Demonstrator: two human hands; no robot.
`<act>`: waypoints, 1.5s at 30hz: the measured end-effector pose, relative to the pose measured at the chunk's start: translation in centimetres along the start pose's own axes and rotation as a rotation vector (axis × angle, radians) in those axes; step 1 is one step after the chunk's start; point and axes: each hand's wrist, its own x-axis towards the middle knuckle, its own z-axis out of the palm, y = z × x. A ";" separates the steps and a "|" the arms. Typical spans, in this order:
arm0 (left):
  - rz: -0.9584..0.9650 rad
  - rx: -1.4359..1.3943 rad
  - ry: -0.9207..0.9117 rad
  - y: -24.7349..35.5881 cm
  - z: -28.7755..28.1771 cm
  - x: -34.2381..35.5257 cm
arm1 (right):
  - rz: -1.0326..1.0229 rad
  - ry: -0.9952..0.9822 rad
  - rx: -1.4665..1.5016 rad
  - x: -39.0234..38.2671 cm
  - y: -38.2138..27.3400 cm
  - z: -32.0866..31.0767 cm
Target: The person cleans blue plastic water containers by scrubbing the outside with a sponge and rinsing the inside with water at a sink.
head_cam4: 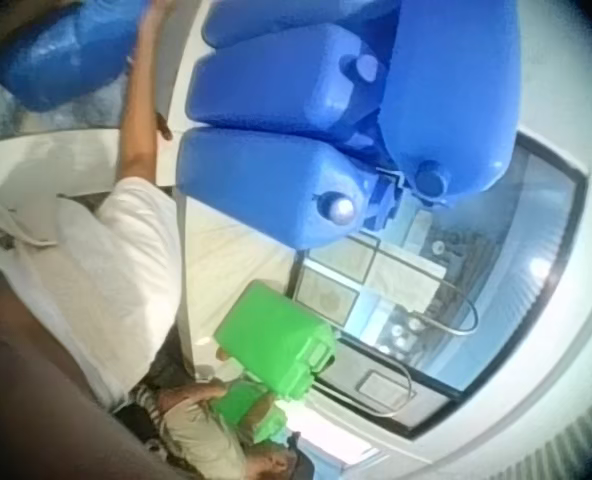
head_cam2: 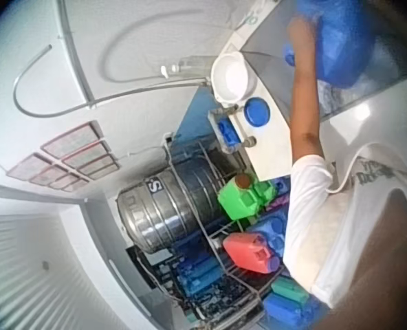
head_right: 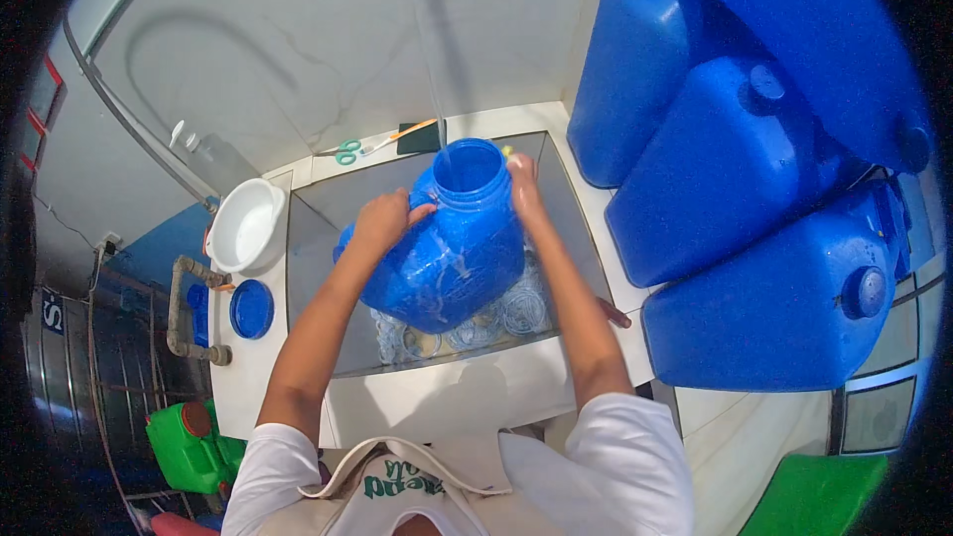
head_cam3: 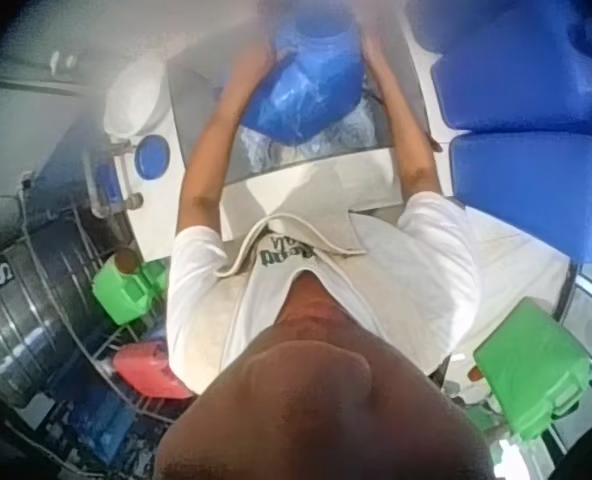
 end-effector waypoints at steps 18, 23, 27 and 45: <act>-0.035 -0.359 -0.126 2.3 1.0 -7.7 | 0.806 -0.937 -0.280 -3.2 -12.0 5.5; 0.042 -0.320 -0.144 3.3 0.2 -10.9 | 1.027 -0.528 0.809 -8.2 -9.2 3.0; 0.094 -0.177 -0.165 3.3 -1.1 -14.1 | 1.185 -0.756 0.487 -11.2 -14.2 2.7; 0.284 -0.030 0.175 6.1 -3.0 -24.0 | 0.588 -0.911 -0.094 -18.3 -14.2 8.9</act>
